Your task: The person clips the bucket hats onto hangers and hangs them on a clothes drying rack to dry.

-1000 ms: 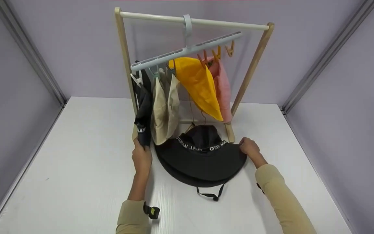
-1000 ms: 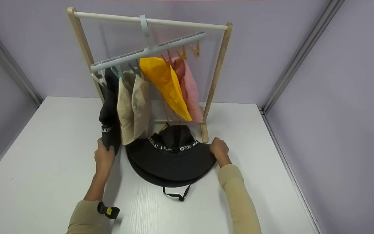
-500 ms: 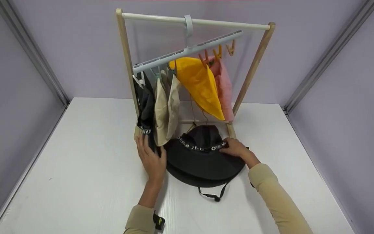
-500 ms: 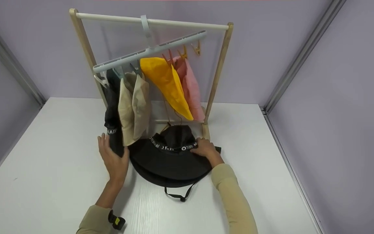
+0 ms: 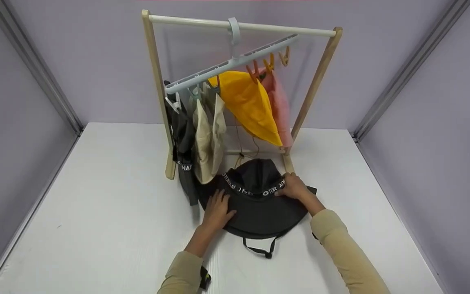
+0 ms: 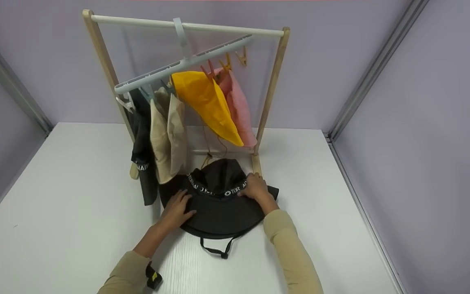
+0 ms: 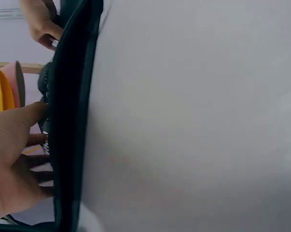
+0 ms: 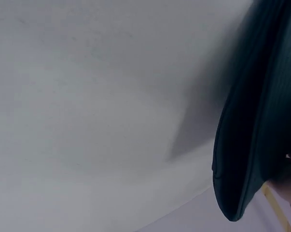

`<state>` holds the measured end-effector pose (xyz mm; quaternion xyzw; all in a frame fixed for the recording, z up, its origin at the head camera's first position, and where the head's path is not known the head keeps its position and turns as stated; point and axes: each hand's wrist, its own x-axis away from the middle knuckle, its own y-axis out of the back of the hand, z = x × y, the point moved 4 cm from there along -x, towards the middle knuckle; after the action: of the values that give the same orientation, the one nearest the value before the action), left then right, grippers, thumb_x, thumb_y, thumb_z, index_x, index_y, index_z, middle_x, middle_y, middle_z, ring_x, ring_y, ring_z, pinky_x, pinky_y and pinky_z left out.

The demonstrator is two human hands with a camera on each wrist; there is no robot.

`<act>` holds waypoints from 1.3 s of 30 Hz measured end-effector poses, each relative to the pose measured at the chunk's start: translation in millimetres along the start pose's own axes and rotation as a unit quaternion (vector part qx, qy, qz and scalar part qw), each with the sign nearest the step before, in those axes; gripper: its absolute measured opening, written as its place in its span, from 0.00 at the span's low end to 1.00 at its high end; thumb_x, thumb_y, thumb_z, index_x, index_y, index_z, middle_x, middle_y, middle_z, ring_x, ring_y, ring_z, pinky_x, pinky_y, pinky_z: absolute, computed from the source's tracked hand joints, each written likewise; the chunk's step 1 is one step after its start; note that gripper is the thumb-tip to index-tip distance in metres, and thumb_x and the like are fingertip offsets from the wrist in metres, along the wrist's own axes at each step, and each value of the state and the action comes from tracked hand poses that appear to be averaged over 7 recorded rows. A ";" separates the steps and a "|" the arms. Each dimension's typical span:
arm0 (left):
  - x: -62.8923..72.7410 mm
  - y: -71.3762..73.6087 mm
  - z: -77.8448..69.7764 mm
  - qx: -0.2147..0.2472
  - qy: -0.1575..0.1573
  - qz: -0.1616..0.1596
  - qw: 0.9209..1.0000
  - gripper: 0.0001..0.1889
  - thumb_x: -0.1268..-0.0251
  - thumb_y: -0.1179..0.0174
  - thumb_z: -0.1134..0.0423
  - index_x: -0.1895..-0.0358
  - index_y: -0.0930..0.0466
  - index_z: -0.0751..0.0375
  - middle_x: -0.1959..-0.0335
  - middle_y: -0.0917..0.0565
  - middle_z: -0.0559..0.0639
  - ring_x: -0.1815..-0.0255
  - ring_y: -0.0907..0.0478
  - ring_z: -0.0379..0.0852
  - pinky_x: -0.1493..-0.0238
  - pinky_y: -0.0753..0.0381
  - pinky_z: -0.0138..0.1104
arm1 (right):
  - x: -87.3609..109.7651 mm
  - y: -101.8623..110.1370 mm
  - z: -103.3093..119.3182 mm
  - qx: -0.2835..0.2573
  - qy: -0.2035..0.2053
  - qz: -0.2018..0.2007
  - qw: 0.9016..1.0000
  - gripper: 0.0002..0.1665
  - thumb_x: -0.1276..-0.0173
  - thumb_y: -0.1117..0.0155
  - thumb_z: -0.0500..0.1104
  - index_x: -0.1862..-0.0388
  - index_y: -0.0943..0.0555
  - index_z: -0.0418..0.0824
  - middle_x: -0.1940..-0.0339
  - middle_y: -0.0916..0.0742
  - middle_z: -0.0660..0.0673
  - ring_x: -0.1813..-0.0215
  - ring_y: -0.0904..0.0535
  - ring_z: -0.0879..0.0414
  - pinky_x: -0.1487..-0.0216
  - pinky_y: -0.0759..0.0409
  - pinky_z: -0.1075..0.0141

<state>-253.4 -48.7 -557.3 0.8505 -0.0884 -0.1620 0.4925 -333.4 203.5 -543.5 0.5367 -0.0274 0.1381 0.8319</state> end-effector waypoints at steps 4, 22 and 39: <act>2.7 -4.1 5.0 0.001 0.027 0.025 0.999 0.29 0.46 0.34 0.58 0.45 0.31 0.73 0.39 0.36 0.70 0.36 0.43 0.66 0.39 0.44 0.54 | 9.6 9.9 8.7 -0.007 0.022 -0.054 0.998 0.40 0.54 0.24 0.45 0.48 0.29 0.25 0.59 0.24 0.34 0.55 0.27 0.41 0.52 0.31 0.51; -12.8 5.1 -7.8 0.028 0.058 -0.053 0.997 0.41 0.52 0.29 0.61 0.36 0.41 0.72 0.35 0.43 0.69 0.38 0.40 0.63 0.45 0.34 0.47 | 58.0 51.7 34.3 0.034 0.113 -0.283 0.952 0.23 0.59 0.22 0.38 0.65 0.22 0.32 0.70 0.28 0.44 0.68 0.32 0.46 0.65 0.35 0.55; -38.3 45.5 -40.6 0.037 -0.016 -0.064 0.997 0.45 0.48 0.32 0.54 0.31 0.48 0.68 0.31 0.49 0.65 0.31 0.54 0.60 0.35 0.49 0.48 | 93.5 87.4 45.4 -0.002 0.154 -0.337 0.929 0.19 0.59 0.22 0.35 0.70 0.23 0.34 0.70 0.28 0.44 0.67 0.33 0.48 0.63 0.37 0.56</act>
<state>-273.9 -26.7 -491.9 0.8692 -0.0473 -0.2035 0.4481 -261.6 215.0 -428.8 0.4846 0.2836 -0.0695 0.8245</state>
